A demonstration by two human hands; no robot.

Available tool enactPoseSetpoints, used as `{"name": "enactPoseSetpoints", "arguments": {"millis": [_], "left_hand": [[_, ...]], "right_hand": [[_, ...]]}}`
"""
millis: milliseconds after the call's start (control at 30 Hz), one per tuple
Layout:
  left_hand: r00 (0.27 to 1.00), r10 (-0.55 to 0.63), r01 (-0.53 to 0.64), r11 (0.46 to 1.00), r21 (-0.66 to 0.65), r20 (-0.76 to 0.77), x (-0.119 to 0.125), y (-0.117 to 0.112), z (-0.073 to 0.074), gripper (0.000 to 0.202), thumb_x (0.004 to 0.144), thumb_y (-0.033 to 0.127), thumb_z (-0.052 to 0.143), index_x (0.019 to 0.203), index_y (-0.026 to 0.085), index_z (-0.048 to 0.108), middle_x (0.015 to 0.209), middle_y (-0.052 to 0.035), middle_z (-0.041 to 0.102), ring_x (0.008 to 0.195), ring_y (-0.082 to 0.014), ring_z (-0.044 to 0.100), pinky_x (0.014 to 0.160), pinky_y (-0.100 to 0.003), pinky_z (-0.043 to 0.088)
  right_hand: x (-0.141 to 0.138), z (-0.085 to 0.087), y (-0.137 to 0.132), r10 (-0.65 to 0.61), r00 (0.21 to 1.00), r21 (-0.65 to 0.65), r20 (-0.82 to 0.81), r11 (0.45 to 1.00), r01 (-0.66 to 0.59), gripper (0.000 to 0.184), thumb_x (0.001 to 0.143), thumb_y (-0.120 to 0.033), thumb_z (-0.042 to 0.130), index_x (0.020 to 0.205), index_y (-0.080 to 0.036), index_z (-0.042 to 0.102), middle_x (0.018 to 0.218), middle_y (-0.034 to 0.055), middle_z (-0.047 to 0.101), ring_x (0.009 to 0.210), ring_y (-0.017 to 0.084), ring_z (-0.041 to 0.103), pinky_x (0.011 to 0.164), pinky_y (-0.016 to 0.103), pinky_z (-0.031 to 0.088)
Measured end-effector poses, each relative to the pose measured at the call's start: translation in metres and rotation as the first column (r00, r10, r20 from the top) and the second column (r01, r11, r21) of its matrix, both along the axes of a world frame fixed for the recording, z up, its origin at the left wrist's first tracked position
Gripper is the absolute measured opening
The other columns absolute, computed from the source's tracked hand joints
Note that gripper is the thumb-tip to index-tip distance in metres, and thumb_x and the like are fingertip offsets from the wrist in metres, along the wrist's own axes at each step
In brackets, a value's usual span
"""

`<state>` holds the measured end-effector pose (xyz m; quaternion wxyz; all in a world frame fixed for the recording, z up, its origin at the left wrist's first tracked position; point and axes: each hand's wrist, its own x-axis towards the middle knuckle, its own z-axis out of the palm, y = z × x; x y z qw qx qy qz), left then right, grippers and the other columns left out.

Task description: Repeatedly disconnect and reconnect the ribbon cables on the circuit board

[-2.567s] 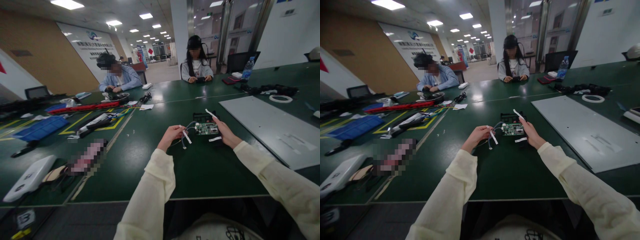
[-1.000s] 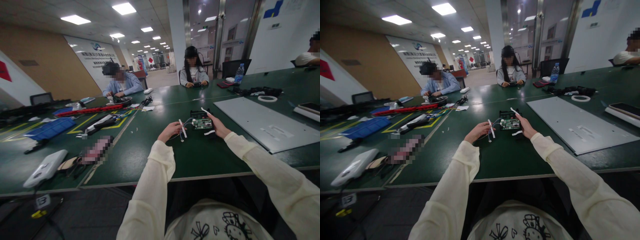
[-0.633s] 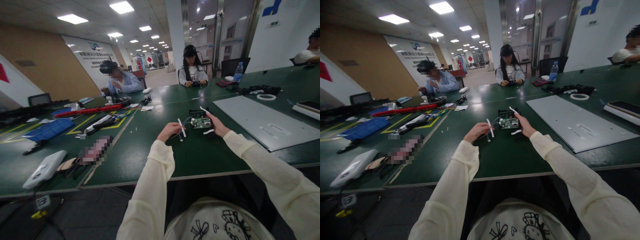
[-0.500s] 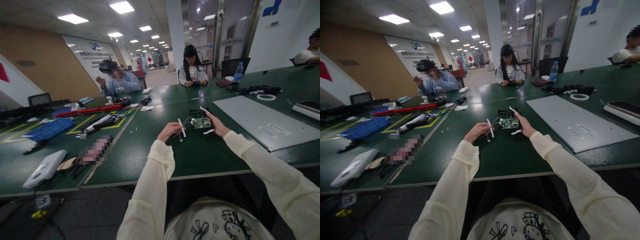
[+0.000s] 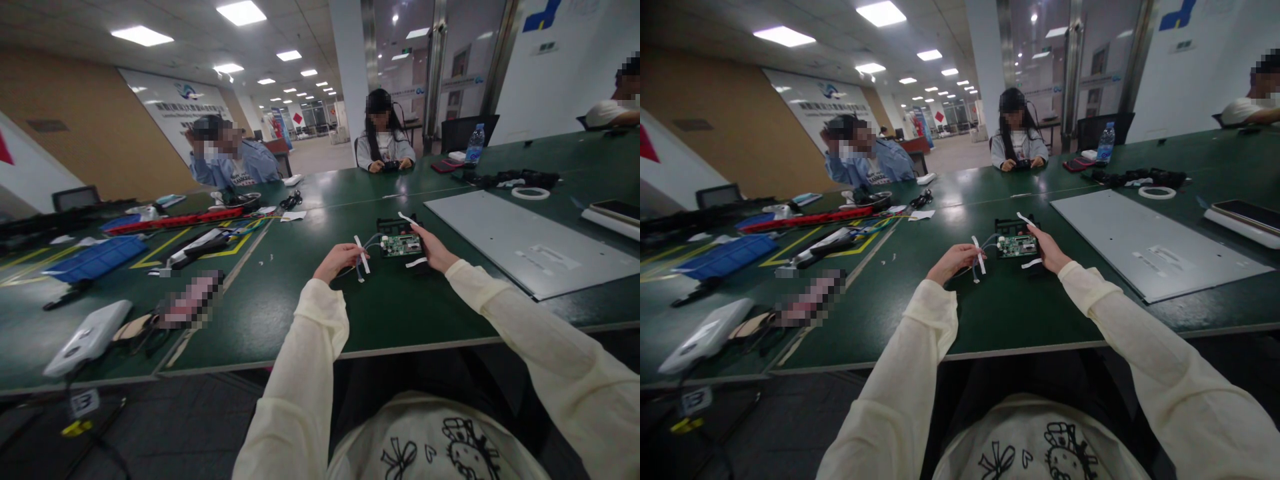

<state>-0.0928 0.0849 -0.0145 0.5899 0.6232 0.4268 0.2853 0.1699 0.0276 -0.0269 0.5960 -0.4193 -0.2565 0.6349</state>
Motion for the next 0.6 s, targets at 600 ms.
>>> {"name": "enactPoseSetpoints", "arguments": {"millis": [600], "left_hand": [[0.934, 0.343, -0.204, 0.740, 0.641, -0.099, 0.030, -0.015, 0.003, 0.042, 0.091, 0.042, 0.056, 0.124, 0.016, 0.057, 0.122, -0.0115, 0.064, 0.110, -0.0201, 0.061, 0.093, -0.030, 0.048]], "right_hand": [[0.003, -0.015, 0.008, 0.246, 0.953, 0.077, 0.176, 0.962, -0.263, 0.025, 0.091, -0.036, 0.060, 0.101, -0.015, 0.069, 0.103, 0.0097, 0.073, 0.089, 0.021, 0.070, 0.083, 0.035, 0.057]]}}
